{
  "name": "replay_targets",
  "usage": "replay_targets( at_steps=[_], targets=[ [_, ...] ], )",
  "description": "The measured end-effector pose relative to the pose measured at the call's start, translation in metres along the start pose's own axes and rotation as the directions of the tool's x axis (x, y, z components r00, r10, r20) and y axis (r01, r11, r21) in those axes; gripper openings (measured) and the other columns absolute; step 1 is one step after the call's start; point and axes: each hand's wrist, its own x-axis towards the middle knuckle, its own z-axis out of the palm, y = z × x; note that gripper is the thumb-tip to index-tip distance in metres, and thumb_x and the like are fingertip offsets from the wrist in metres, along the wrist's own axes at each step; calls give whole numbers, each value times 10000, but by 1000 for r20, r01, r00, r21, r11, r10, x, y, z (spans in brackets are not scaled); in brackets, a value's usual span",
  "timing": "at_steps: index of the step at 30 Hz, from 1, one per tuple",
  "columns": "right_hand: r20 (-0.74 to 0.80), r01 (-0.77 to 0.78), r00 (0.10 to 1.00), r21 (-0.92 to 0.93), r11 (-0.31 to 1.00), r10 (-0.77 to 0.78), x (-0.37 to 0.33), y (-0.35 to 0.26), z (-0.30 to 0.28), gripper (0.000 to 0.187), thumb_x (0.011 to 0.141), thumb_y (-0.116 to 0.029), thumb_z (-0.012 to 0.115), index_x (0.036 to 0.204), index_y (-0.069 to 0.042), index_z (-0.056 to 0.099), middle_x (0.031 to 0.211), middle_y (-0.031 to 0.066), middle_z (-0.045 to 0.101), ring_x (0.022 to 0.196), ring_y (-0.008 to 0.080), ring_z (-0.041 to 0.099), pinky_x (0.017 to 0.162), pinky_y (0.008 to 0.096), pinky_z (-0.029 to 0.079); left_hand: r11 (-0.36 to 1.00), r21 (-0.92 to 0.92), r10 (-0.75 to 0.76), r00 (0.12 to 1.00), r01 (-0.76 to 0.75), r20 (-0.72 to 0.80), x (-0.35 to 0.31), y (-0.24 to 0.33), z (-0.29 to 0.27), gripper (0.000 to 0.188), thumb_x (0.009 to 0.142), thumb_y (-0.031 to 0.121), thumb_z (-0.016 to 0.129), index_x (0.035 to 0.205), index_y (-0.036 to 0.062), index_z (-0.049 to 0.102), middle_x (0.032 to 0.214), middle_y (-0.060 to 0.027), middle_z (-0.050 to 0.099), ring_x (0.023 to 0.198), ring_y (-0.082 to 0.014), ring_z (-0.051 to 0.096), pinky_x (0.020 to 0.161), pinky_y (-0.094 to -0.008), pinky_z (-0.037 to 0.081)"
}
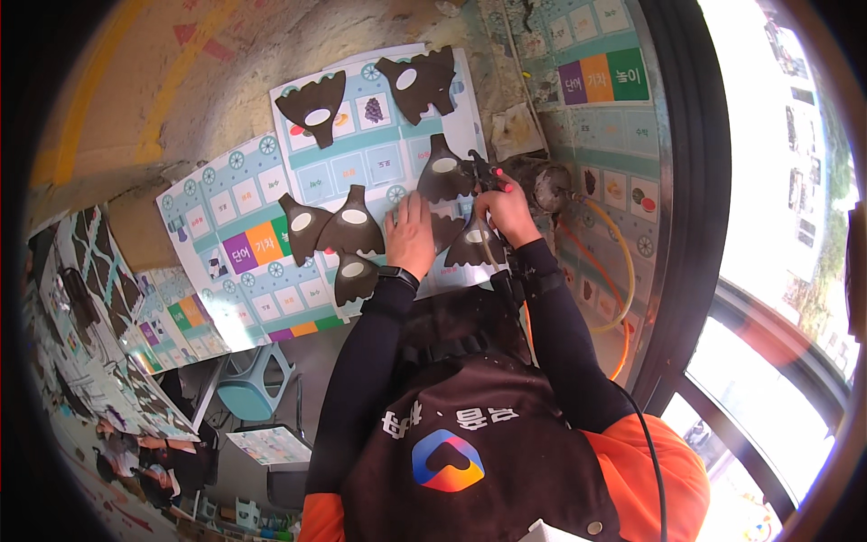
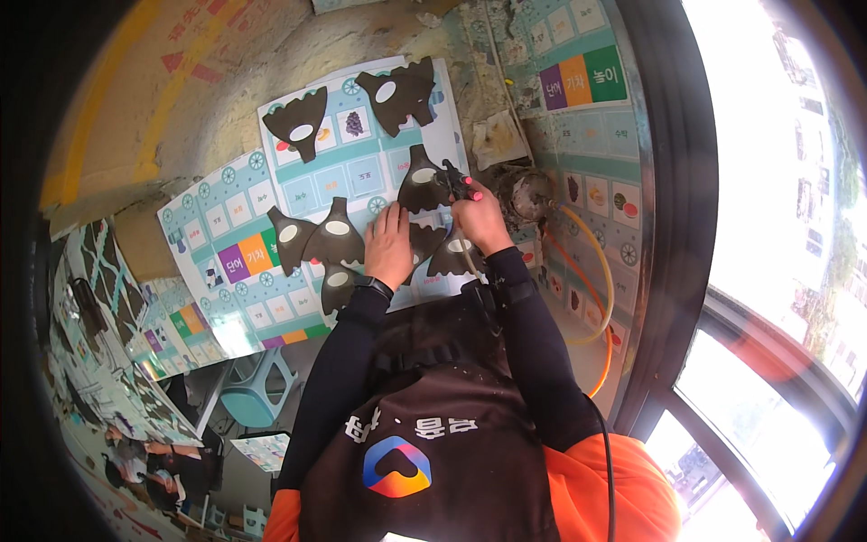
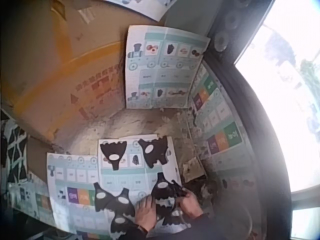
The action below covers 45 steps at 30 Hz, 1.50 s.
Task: Using a handheld pneumatic punch tool to process shoe components on a work table.
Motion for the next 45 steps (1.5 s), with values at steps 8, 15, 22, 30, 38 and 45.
replay_targets(
  at_steps=[8,15,22,30,38,45],
  targets=[
    [-10,-2,1000,-30,1000,1,5,-15,3,284,731,-24,577,1001,26,648,774,103,690,641,170,626,551,320,483,981,-191,-48,995,31,-89,22,-7,-10,464,843,112,675,1293,15,609,1339,-151,550,1256,-349,522,1042,-474,444],
    [48,2,999,144,990,-9,-25,-40,-21,429,768,-39,589,1193,16,605,940,84,736,743,151,645,475,273,501,999,-37,9,920,-26,-393,152,-50,-77,295,852,94,643,1146,74,656,1144,-105,633,1112,-314,588,926,-456,474],
    [-21,-9,1000,231,973,15,-39,-43,-27,441,785,-7,561,1224,24,599,947,85,740,696,115,607,476,252,491,924,288,282,957,-251,-72,265,-50,-91,624,707,210,885,1252,92,607,1228,-86,598,1226,-298,542,953,-456,471],
    [-60,-37,997,254,967,54,-41,-33,-27,424,787,-19,566,1207,30,610,955,87,743,683,132,631,475,256,494,924,305,211,973,-229,92,294,-68,-98,545,728,204,870,1231,121,679,1243,-131,605,1252,-327,537,976,-466,484],
    [45,10,999,204,979,-19,-34,-59,-7,408,782,-17,559,1186,15,607,945,88,735,672,122,615,477,259,490,648,569,368,862,-506,348,201,-75,-115,241,938,164,573,1037,148,792,1140,-43,729,1164,-223,604,1019,-453,412],
    [164,28,985,94,995,-43,-12,-73,32,360,778,-33,555,1132,-26,622,895,58,712,726,125,627,504,267,483,998,57,11,983,-1,-184,98,-92,-85,428,895,61,567,1318,3,592,1362,-127,580,1248,-305,539,992,-410,461]
  ],
)
